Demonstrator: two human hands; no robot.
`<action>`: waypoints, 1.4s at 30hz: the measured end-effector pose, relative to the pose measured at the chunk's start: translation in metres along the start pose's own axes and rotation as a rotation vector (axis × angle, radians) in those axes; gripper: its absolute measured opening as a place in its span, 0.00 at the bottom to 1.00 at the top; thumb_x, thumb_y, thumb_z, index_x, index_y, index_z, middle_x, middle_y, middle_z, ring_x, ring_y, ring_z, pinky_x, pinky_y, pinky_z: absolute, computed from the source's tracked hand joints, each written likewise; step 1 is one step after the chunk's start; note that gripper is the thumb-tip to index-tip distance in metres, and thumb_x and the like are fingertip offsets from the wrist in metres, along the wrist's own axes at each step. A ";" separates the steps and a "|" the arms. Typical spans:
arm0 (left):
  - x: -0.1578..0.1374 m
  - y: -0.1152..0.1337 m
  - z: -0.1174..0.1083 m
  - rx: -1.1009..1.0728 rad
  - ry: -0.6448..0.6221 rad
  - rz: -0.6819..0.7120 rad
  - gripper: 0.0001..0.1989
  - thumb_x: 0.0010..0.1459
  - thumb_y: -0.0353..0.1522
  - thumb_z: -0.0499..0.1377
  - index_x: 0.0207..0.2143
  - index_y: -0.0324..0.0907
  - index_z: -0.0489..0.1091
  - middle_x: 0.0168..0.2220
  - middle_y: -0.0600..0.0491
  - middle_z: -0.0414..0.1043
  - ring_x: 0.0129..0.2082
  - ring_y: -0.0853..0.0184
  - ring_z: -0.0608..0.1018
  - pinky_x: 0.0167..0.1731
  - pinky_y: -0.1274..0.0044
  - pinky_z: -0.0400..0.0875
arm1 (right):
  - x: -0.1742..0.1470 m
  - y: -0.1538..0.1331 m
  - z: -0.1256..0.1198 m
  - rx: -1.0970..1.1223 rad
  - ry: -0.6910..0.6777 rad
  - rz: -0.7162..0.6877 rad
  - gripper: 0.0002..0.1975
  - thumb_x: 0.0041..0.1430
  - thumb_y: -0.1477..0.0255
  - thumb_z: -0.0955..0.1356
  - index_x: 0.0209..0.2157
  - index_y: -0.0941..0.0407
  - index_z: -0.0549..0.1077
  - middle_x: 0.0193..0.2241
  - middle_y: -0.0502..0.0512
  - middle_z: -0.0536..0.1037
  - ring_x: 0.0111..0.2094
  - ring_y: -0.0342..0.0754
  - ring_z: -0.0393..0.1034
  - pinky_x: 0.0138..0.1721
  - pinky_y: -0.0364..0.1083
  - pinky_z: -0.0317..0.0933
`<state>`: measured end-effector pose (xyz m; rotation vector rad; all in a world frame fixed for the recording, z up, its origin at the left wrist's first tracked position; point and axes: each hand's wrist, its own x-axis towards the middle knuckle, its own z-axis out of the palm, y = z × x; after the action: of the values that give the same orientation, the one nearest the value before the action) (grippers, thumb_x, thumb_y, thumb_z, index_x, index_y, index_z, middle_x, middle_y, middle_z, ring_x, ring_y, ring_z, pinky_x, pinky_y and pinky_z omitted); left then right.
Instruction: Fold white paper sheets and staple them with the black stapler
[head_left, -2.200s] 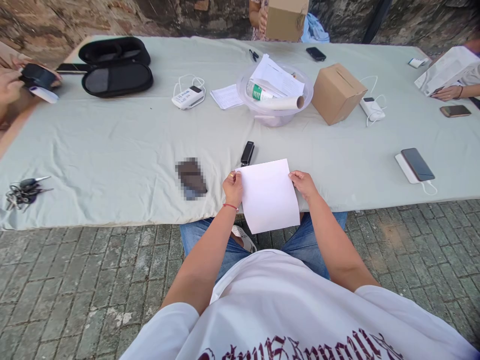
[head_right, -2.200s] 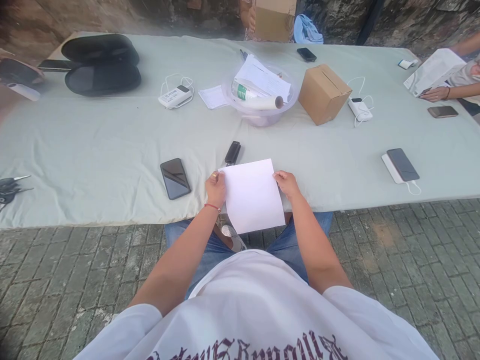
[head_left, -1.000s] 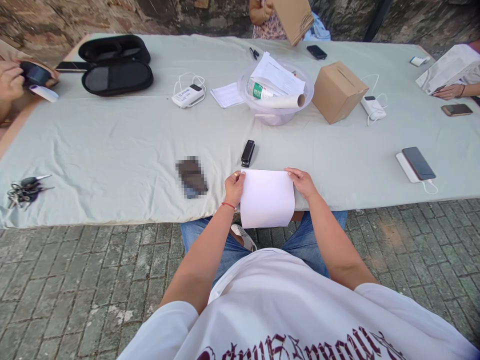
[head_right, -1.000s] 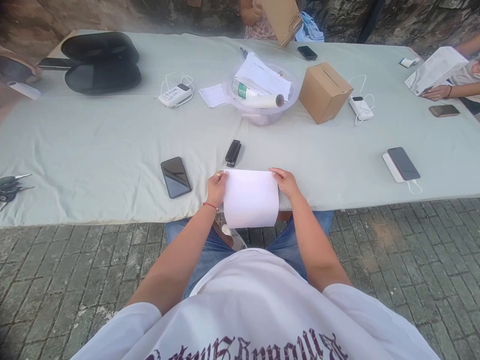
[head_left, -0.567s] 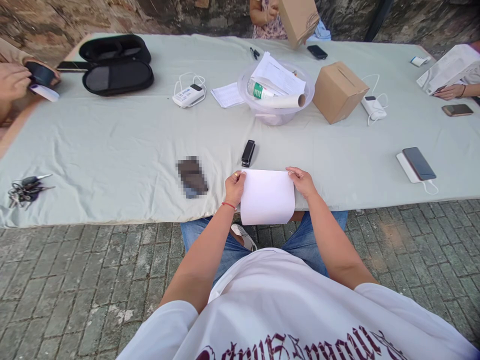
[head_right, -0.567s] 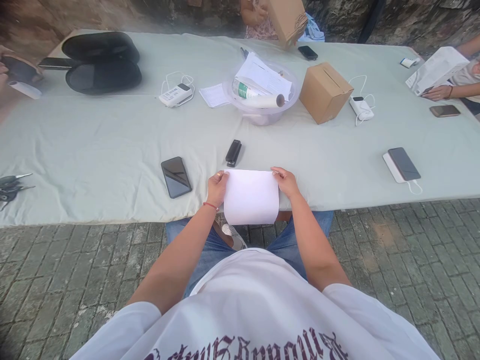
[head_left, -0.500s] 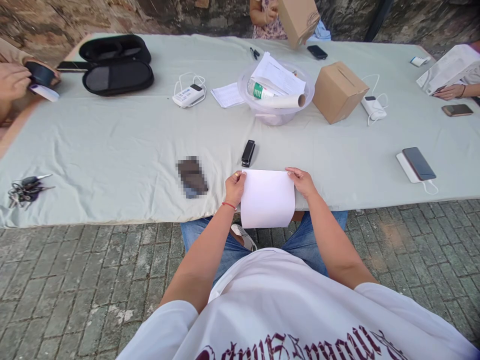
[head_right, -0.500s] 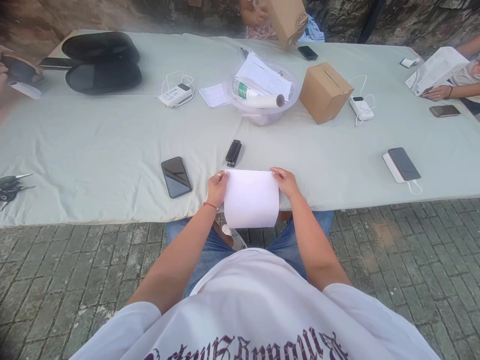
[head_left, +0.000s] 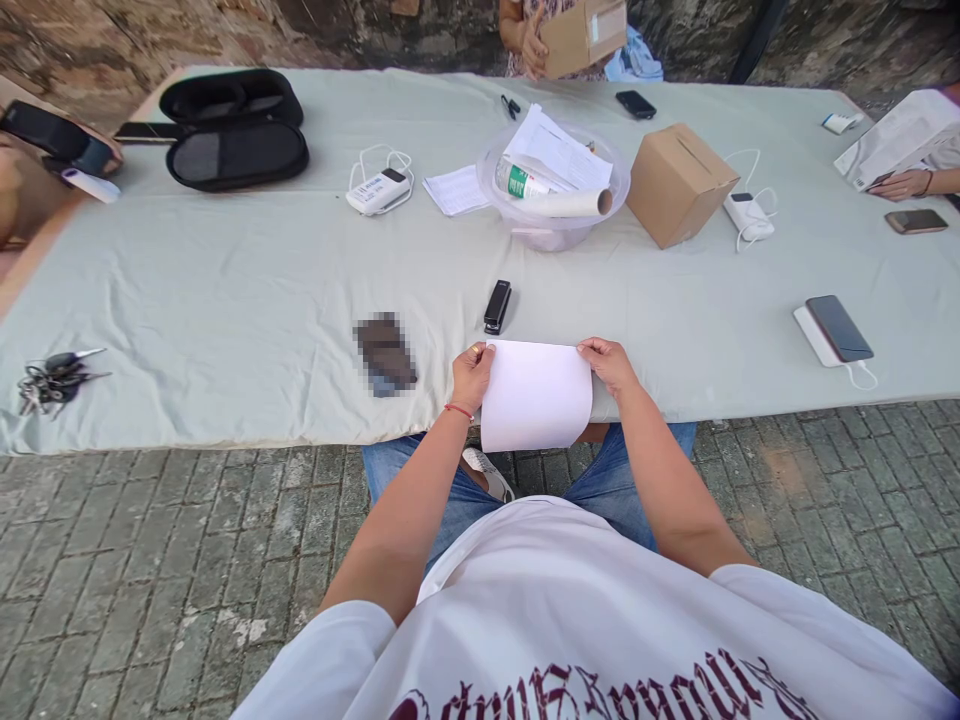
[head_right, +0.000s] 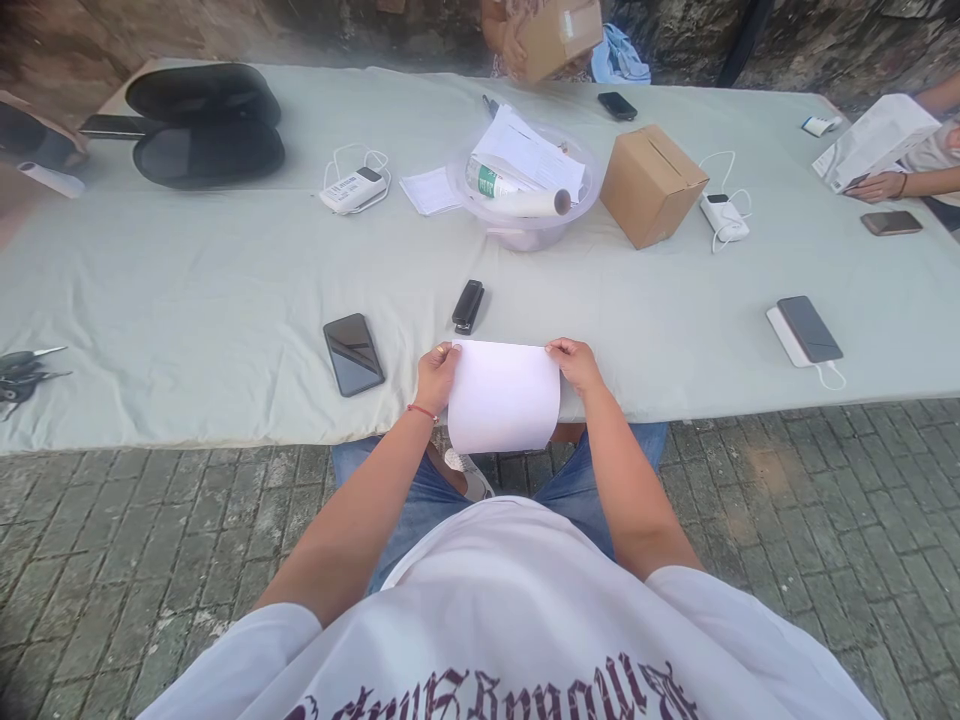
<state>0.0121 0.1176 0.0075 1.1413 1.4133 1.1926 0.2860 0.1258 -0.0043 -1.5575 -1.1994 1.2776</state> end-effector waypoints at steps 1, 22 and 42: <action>0.000 0.000 0.000 -0.008 0.000 -0.011 0.19 0.58 0.38 0.58 0.21 0.43 0.51 0.21 0.59 0.46 0.23 0.72 0.52 0.23 0.78 0.50 | 0.000 0.001 0.000 0.000 -0.001 0.005 0.11 0.50 0.61 0.70 0.30 0.54 0.77 0.29 0.51 0.76 0.31 0.46 0.65 0.34 0.46 0.59; 0.003 -0.006 -0.003 -0.088 -0.003 -0.033 0.08 0.57 0.37 0.59 0.31 0.41 0.70 0.24 0.58 0.59 0.25 0.72 0.62 0.27 0.78 0.58 | 0.003 0.001 0.001 -0.049 -0.007 0.054 0.10 0.49 0.63 0.70 0.28 0.55 0.76 0.29 0.51 0.76 0.31 0.45 0.66 0.35 0.46 0.58; 0.003 -0.007 -0.003 -0.116 -0.048 -0.066 0.10 0.54 0.34 0.59 0.39 0.41 0.73 0.24 0.58 0.61 0.23 0.72 0.62 0.25 0.78 0.58 | 0.004 0.003 0.002 -0.074 -0.006 0.045 0.10 0.49 0.62 0.70 0.28 0.54 0.75 0.29 0.51 0.76 0.31 0.46 0.67 0.35 0.46 0.58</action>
<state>0.0079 0.1196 0.0004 1.0286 1.3184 1.1770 0.2851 0.1287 -0.0085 -1.6428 -1.2344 1.2807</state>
